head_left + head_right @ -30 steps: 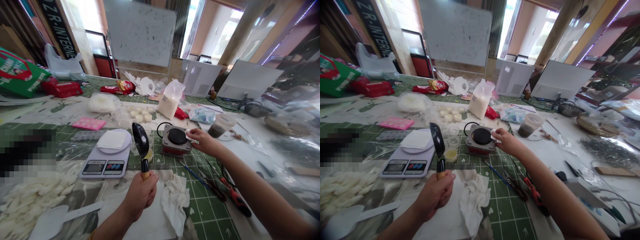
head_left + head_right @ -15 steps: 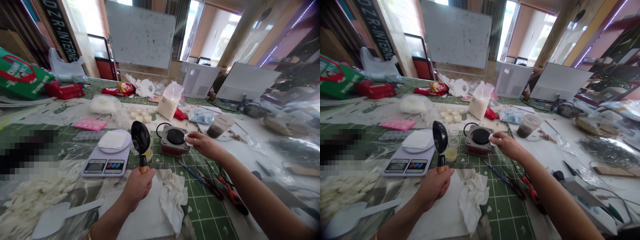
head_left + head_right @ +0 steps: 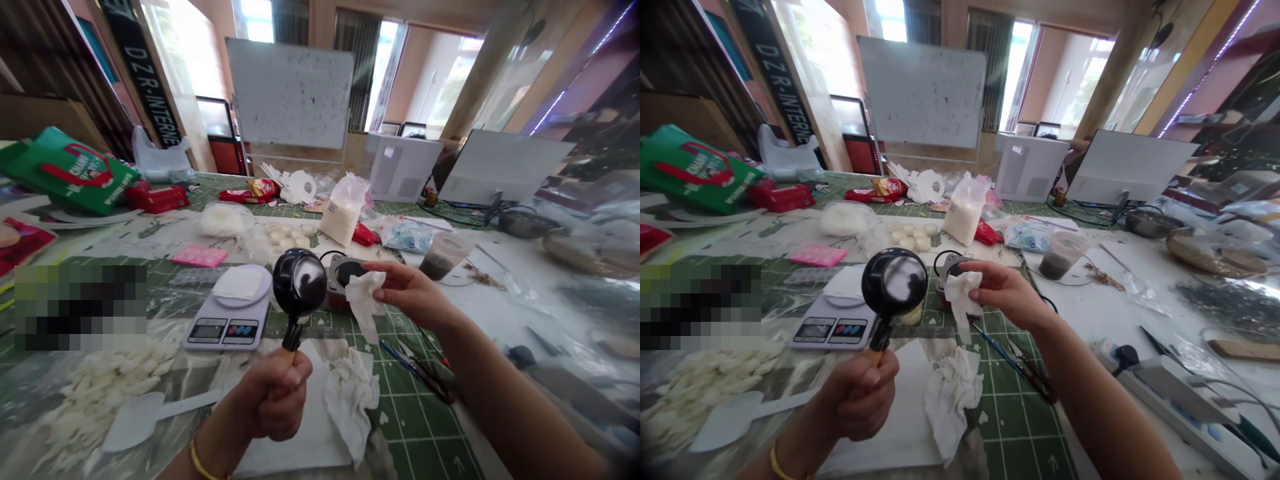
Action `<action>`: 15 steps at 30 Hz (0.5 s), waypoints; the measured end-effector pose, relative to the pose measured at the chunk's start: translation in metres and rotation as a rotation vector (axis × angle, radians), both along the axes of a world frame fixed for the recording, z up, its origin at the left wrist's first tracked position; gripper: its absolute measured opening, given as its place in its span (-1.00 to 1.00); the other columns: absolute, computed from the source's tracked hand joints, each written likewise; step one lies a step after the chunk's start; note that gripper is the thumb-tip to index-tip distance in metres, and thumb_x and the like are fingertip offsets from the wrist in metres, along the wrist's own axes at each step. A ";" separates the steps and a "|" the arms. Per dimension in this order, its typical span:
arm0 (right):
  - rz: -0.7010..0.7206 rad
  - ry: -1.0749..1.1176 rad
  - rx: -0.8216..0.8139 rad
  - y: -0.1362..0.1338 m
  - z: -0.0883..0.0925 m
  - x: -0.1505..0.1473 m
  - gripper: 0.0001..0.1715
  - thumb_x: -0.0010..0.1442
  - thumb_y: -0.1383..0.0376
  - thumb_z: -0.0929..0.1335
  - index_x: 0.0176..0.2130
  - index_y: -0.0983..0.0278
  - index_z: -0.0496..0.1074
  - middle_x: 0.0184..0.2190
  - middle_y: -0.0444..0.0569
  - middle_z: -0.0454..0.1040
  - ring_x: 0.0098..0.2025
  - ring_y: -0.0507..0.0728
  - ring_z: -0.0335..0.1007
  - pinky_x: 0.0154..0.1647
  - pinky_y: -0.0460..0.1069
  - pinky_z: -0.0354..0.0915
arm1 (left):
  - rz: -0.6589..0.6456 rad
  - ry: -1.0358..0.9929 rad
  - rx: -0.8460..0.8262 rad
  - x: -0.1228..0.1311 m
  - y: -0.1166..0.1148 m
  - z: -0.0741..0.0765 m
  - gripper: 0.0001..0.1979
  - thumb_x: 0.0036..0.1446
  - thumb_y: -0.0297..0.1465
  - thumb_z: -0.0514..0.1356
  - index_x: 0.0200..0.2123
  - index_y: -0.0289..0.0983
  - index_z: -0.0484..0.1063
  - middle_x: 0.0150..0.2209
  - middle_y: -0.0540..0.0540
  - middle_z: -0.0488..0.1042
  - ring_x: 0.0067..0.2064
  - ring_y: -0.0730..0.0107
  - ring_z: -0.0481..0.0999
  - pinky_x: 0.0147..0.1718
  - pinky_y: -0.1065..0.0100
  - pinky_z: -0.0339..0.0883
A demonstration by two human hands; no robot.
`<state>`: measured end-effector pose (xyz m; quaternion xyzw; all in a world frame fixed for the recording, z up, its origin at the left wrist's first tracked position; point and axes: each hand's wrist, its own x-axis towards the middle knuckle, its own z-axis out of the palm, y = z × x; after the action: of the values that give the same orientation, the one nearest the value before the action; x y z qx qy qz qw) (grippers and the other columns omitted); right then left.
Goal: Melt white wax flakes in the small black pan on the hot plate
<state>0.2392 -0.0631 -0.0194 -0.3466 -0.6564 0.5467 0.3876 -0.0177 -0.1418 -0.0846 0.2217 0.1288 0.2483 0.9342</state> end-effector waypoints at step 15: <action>-0.155 -0.437 0.946 -0.056 -0.010 -0.077 -0.61 0.15 0.40 0.19 -0.04 0.16 0.34 -0.09 -0.01 0.32 -0.07 0.05 0.24 -0.08 -0.03 0.25 | -0.122 0.030 0.000 0.006 -0.009 -0.011 -0.80 -0.19 -0.42 0.10 -0.68 -0.26 0.07 -0.86 0.17 -0.08 -0.85 0.70 -0.16 -0.87 0.58 -0.08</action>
<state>0.1621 -0.1194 -0.0298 -0.2872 -0.8693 0.0754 0.3952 -0.0120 -0.1505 -0.0951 0.2326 0.1290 0.1877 0.9455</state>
